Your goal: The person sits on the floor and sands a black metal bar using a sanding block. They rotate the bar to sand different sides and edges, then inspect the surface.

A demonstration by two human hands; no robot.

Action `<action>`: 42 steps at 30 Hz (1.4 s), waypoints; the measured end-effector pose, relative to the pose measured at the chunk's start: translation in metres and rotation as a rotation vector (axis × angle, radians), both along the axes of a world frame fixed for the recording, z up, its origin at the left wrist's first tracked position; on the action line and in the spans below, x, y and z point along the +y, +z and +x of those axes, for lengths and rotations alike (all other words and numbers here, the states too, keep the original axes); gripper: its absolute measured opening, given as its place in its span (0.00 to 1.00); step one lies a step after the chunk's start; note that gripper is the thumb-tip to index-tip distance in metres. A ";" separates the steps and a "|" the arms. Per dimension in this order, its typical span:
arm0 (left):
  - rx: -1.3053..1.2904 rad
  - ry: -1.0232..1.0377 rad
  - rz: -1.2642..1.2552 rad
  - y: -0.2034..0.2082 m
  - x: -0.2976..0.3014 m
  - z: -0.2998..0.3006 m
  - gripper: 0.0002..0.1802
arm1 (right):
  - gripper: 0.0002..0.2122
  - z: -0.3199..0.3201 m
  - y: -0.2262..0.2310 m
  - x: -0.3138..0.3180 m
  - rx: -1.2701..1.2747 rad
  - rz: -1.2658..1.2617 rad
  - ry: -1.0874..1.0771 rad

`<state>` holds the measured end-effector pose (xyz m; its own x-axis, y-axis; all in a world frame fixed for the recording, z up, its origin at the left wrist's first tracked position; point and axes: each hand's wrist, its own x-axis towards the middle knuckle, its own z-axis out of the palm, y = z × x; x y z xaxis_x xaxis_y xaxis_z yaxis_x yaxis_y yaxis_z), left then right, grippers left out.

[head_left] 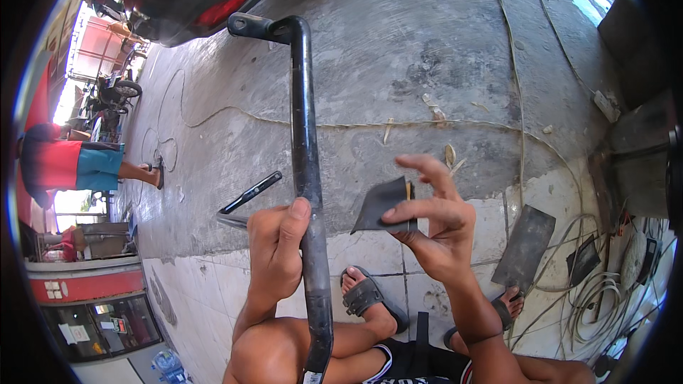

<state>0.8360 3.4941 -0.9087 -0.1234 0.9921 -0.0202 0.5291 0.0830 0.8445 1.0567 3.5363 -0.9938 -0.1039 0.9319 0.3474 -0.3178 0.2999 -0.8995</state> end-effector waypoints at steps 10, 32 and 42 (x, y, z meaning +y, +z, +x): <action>-0.016 0.020 -0.002 0.003 0.001 0.002 0.32 | 0.14 -0.005 -0.021 -0.001 0.521 -0.155 0.306; -0.009 0.002 -0.025 0.013 -0.003 0.002 0.32 | 0.13 -0.024 0.019 -0.026 0.392 0.040 0.298; 0.041 -0.057 -0.009 0.020 -0.001 0.001 0.34 | 0.22 -0.013 0.046 -0.040 -0.193 0.248 0.286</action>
<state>0.8375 3.4927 -0.8890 -0.0675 0.9974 -0.0256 0.5673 0.0595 0.8214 1.0435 3.4968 -0.9479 -0.4315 0.7469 0.5059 -0.2523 0.4385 -0.8626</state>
